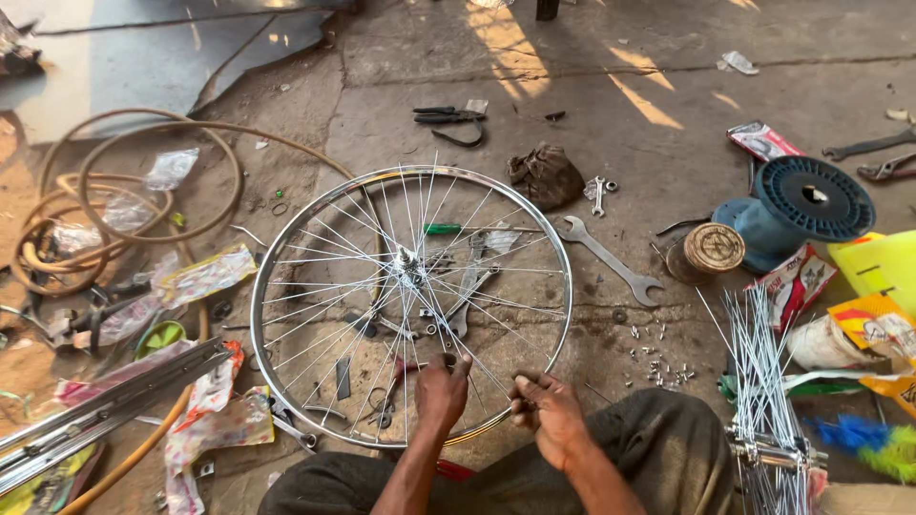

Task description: The person sits on the ground and installs spokes into a bicycle wheel rim, threading them through the hub and rim holes. The person adjusts the spokes by hand to align them with the rim.

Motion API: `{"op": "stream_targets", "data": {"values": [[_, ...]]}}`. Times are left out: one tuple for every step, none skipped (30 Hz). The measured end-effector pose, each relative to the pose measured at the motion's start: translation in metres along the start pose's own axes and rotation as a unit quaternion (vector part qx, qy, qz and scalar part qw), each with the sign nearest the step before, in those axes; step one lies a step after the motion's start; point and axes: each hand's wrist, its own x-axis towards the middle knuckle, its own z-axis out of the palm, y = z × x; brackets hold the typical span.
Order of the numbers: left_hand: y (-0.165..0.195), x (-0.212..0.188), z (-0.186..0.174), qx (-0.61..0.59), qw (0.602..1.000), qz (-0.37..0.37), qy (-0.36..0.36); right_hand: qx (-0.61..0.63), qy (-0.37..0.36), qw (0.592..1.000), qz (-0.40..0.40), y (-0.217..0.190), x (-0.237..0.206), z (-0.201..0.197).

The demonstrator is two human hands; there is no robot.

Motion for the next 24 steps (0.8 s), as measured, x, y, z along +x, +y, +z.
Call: {"op": "stream_targets", "data": {"values": [[-0.002,-0.001,0.002,-0.012,0.999,-0.023,-0.024,0.016,0.006,1.000,-0.003,0.004,-0.006,0.003],[-0.005,-0.001,0.004,-0.022,0.998,-0.046,-0.046,0.033,0.011,0.999,-0.005,0.007,-0.009,0.004],[-0.008,-0.001,0.006,-0.019,0.999,-0.025,-0.027,0.035,0.007,0.999,-0.008,0.010,-0.010,0.005],[-0.012,-0.001,0.008,-0.016,1.000,-0.002,-0.005,0.038,0.001,0.999,-0.013,0.014,-0.008,0.006],[-0.016,0.000,0.008,-0.012,1.000,0.023,0.018,0.042,-0.006,0.999,-0.018,0.018,-0.004,0.006],[-0.020,0.001,0.007,-0.002,0.999,0.040,0.018,0.034,-0.004,0.999,-0.020,0.025,0.001,0.007],[-0.023,0.003,0.005,0.008,0.998,0.058,0.021,0.026,-0.003,0.999,-0.022,0.031,0.008,0.007],[-0.024,0.007,0.000,0.020,0.996,0.077,0.025,0.018,-0.005,0.999,-0.026,0.039,0.016,0.009],[-0.025,0.014,-0.006,0.018,0.998,0.055,0.007,0.014,-0.009,1.000,-0.018,0.047,0.025,0.011],[-0.027,0.019,-0.014,0.015,0.999,0.030,-0.010,0.008,-0.014,1.000,-0.010,0.054,0.035,0.014],[-0.028,0.025,-0.023,0.012,1.000,0.003,-0.029,0.001,-0.017,1.000,0.001,0.061,0.045,0.018],[-0.030,0.032,-0.032,0.044,0.998,0.009,-0.046,-0.008,-0.008,1.000,0.011,0.068,0.056,0.023],[-0.034,0.036,-0.040,0.077,0.995,0.015,-0.064,-0.016,0.001,1.000,0.021,0.074,0.065,0.029],[-0.037,0.041,-0.047,0.109,0.990,0.020,-0.082,-0.025,0.011,0.999,0.029,0.079,0.074,0.035],[-0.040,0.045,-0.052,0.118,0.988,0.008,-0.103,-0.037,0.002,0.999,0.025,0.084,0.081,0.042],[-0.045,0.048,-0.056,0.128,0.984,-0.002,-0.127,-0.047,-0.006,0.999,0.020,0.090,0.087,0.050],[-0.050,0.048,-0.061,0.139,0.978,-0.013,-0.152,-0.055,-0.012,0.998,0.014,0.096,0.089,0.057],[-0.057,0.049,-0.067,0.131,0.980,0.007,-0.150,-0.060,-0.022,0.998,0.026,0.103,0.090,0.065],[-0.065,0.048,-0.071,0.123,0.981,0.027,-0.149,-0.065,-0.031,0.997,0.038,0.111,0.089,0.072],[-0.072,0.047,-0.077,0.116,0.981,0.047,-0.150,-0.069,-0.039,0.996,0.051,0.120,0.087,0.078],[-0.076,0.046,-0.082,0.057,0.981,0.018,-0.185,-0.083,-0.021,0.993,0.077,0.129,0.084,0.083],[-0.080,0.044,-0.088,-0.002,0.976,-0.013,-0.218,-0.097,-0.003,0.990,0.105,0.137,0.080,0.087],[-0.083,0.041,-0.094,-0.062,0.965,-0.045,-0.251,-0.111,0.014,0.984,0.135,0.144,0.076,0.091],[-0.084,0.039,-0.101,-0.072,0.958,-0.056,-0.274,-0.115,0.020,0.986,0.116,0.149,0.073,0.093]]}}
